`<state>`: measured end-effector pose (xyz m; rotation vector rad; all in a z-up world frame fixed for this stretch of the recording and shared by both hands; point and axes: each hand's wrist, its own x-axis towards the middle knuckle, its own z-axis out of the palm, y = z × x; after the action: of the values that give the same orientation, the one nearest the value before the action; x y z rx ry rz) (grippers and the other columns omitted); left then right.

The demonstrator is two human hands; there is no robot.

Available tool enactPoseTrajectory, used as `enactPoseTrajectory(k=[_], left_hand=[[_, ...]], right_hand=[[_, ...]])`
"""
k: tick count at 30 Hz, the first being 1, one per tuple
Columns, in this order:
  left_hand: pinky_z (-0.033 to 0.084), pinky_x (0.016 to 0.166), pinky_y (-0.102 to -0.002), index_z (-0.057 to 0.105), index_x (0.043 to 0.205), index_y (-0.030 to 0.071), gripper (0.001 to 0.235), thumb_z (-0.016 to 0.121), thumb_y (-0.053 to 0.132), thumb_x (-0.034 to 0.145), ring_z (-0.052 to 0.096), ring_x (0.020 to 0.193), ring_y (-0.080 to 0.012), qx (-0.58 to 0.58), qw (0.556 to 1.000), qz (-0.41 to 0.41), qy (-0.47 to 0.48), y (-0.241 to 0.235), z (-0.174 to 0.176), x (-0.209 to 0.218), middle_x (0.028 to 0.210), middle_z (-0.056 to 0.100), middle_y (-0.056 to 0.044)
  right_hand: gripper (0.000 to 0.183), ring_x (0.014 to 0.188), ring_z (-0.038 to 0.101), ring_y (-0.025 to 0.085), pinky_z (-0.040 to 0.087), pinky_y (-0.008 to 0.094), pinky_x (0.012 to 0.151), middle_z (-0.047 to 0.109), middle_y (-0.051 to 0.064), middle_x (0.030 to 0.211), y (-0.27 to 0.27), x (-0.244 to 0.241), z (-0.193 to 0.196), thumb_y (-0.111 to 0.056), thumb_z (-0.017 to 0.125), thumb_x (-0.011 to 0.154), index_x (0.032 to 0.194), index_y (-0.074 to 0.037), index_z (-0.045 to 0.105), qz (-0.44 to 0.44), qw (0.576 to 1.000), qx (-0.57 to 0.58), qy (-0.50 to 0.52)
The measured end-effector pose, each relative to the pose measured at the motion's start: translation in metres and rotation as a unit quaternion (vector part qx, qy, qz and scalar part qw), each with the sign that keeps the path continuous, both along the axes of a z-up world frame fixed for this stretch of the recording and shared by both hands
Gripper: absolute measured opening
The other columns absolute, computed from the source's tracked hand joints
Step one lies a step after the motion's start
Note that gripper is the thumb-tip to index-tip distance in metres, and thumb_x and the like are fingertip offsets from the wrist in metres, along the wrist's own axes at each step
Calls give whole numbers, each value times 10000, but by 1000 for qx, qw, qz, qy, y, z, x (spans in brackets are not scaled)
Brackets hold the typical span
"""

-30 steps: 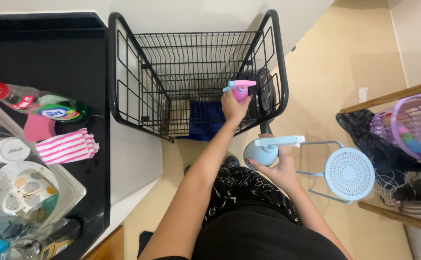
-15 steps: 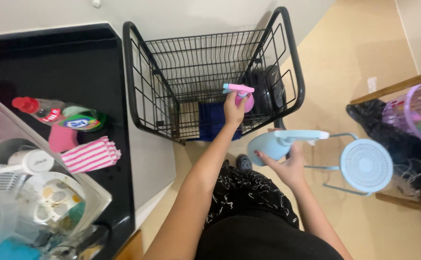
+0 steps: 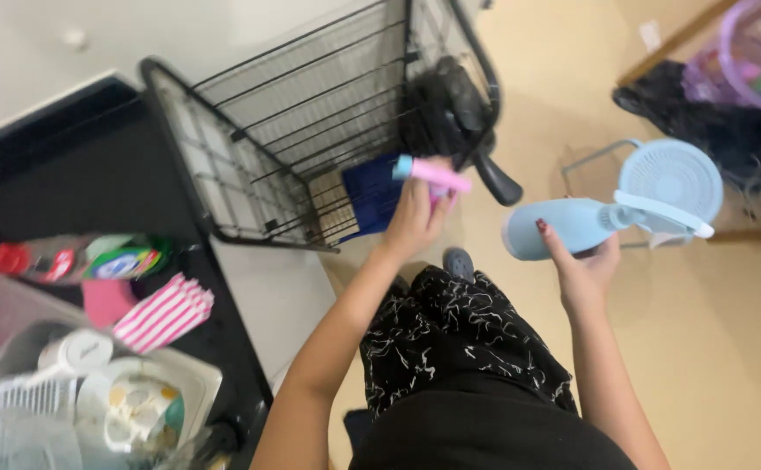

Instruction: Cleaning a metal wire cart using spray bottles and a cloth.

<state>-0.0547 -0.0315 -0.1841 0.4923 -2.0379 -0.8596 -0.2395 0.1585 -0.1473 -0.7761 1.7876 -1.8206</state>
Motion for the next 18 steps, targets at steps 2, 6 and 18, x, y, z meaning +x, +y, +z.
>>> enactPoseTrajectory(k=[2,6,18], left_hand=[[418,1114,-492,407,1394,-51,442,583,133,1032,537,1238,-432,-38,999,-26,-5,31,-16,-11,1322,523,-286],[470,1007,-464,406,1360,-68,409,544,166,1054,583,1114,-342,92,992,-70,-47,100,-63,-37,1217,558,-230],[419,843,-420,602,752,105,318,847,303,796,586,834,-293,42,957,-266,-110,290,2,-197,774,590,-72]], right_hand=[[586,1212,641,199,525,369,1075,634,101,1326,24,-13,-1,-54,836,896,1383,1,516,-41,999,1,-6],[576,1216,648,201,533,369,1077,643,109,1315,80,-50,-26,-67,851,903,1368,1,517,-123,991,-14,-52],[586,1199,650,202,533,361,1065,647,117,1304,271,-164,-47,-93,861,893,1356,10,518,-281,959,9,-37]])
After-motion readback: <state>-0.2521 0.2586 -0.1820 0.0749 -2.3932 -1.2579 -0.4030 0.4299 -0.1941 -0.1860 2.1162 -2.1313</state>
